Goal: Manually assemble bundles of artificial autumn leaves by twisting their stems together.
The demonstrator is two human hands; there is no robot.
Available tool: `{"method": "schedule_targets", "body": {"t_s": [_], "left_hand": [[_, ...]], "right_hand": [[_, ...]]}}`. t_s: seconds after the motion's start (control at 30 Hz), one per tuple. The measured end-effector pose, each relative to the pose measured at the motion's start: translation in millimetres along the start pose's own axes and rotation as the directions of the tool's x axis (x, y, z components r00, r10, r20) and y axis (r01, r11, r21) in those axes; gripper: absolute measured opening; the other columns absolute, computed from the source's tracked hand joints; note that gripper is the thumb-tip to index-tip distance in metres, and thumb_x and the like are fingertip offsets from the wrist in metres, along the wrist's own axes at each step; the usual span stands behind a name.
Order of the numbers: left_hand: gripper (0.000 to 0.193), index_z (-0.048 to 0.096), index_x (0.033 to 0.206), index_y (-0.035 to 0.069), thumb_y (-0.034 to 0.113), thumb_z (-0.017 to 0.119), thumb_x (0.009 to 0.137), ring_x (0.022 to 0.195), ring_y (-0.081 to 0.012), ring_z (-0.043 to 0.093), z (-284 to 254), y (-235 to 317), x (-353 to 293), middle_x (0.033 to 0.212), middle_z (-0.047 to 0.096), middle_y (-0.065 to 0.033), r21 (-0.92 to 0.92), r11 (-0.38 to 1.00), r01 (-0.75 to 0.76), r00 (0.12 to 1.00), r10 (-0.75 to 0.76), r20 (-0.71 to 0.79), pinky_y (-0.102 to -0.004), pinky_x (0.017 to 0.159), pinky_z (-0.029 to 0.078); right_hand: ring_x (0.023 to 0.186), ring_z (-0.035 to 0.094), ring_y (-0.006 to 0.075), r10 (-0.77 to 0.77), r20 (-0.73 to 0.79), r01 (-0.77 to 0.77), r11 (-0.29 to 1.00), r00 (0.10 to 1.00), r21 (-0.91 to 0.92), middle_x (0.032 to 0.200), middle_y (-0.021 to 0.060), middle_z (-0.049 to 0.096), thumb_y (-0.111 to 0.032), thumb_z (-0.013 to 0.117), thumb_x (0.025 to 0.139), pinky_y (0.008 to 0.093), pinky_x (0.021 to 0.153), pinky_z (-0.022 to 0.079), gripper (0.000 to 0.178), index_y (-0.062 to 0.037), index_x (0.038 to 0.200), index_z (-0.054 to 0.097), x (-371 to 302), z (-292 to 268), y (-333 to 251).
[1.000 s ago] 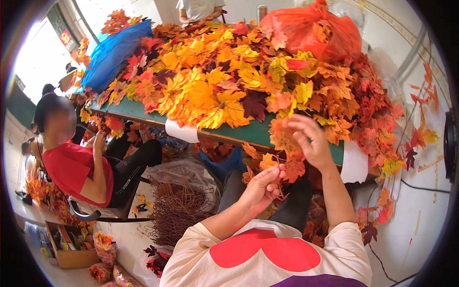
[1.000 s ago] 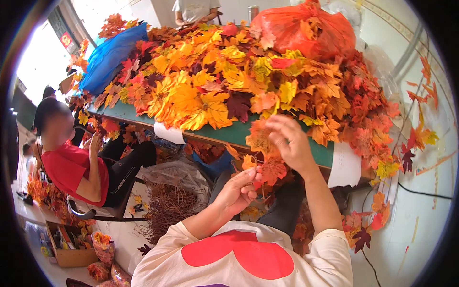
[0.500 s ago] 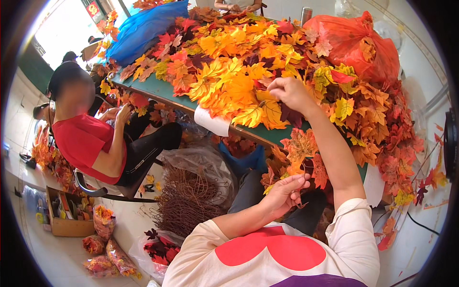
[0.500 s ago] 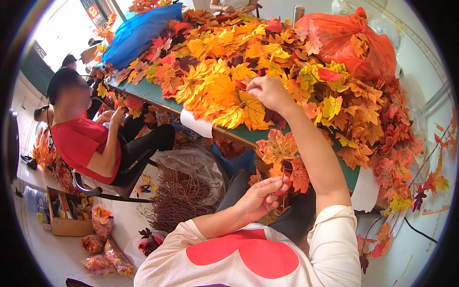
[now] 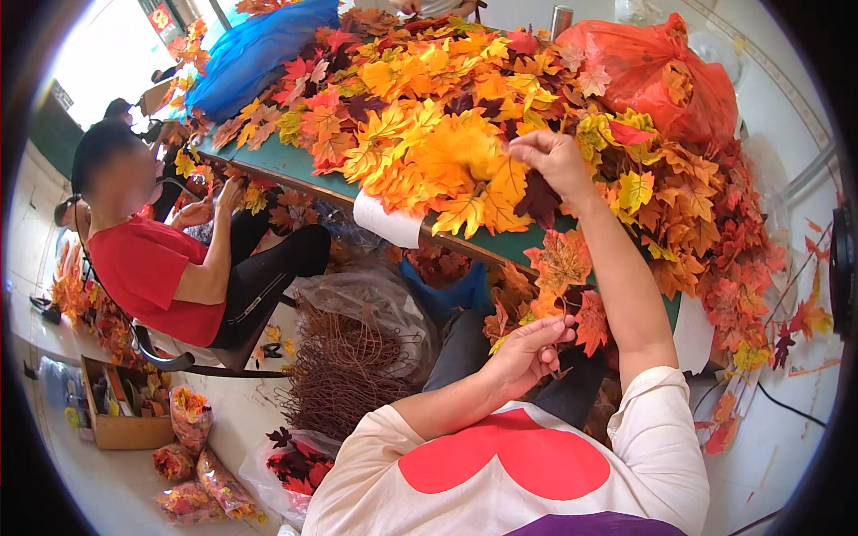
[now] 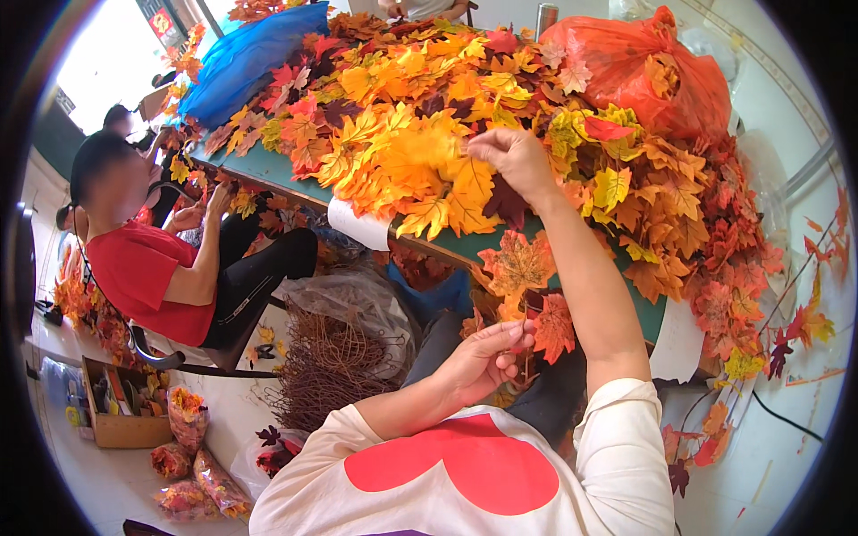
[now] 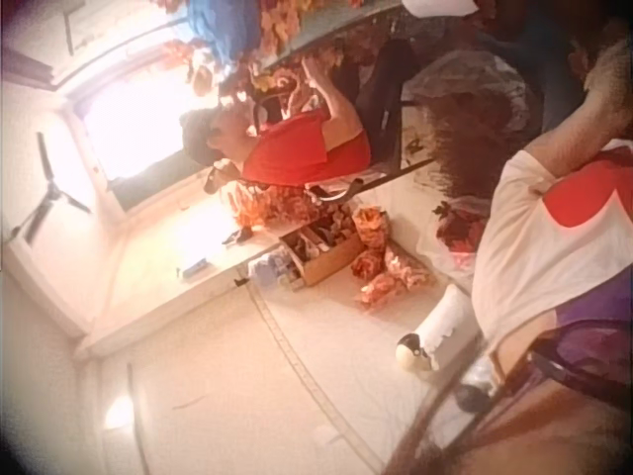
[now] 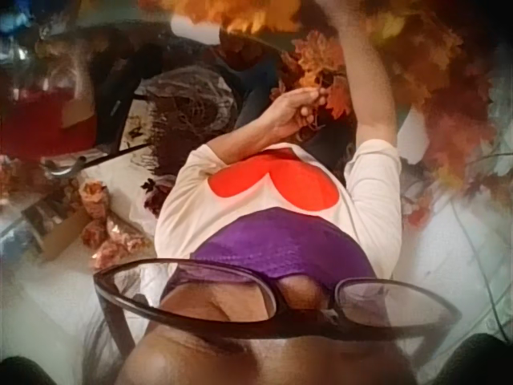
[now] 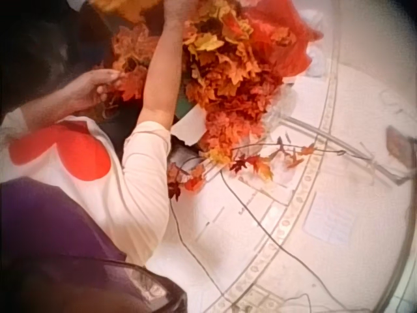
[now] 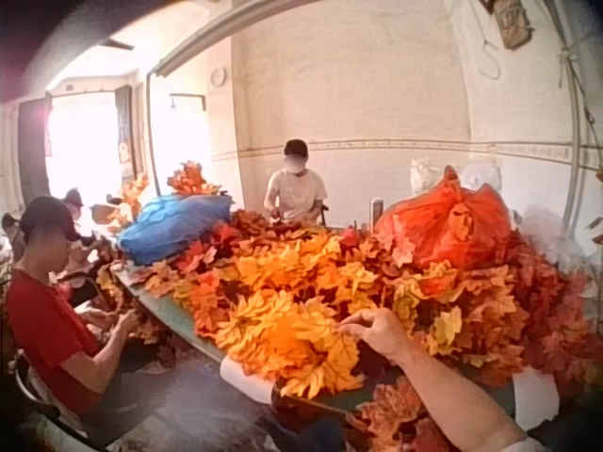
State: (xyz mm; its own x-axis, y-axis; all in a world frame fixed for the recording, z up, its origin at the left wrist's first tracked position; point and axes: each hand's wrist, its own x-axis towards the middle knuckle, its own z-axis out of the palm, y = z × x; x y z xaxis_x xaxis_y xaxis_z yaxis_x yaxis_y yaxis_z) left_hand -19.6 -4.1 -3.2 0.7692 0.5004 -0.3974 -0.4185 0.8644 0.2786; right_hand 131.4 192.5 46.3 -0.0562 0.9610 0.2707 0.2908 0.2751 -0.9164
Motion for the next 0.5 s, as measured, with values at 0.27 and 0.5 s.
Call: {"method": "schedule_targets", "body": {"t_s": [0.27,0.5], "left_hand": [[0.014,0.055,0.097,0.008,0.016,0.051,0.086,0.055,-0.0027,0.05,7.2,2.3,11.7,0.069,0.051,0.0061,-0.058,0.997,-0.051,0.998,0.054,0.04,-0.0211,0.057,0.047],[0.016,0.055,0.1,0.009,0.012,0.054,0.085,0.058,-0.0047,0.054,25.5,-15.3,16.6,0.073,0.055,0.0053,-0.052,0.999,0.016,1.0,-0.016,-0.003,-0.0228,0.063,0.049]], "right_hand": [[0.082,0.054,0.0062,-0.528,-0.513,0.46,0.847,0.677,-0.265,0.099,0.0044,0.061,-0.008,0.058,0.079,0.0203,0.074,0.041,0.007,-0.0046,0.073,0.056,-57.1,-96.8,-73.4],[0.071,0.057,0.0153,-0.454,-0.432,0.304,0.876,0.779,-0.374,0.082,0.01,0.057,-0.002,0.047,0.083,0.0249,0.068,0.046,0.006,-0.001,0.077,0.047,-224.9,-115.9,-142.0]]}}
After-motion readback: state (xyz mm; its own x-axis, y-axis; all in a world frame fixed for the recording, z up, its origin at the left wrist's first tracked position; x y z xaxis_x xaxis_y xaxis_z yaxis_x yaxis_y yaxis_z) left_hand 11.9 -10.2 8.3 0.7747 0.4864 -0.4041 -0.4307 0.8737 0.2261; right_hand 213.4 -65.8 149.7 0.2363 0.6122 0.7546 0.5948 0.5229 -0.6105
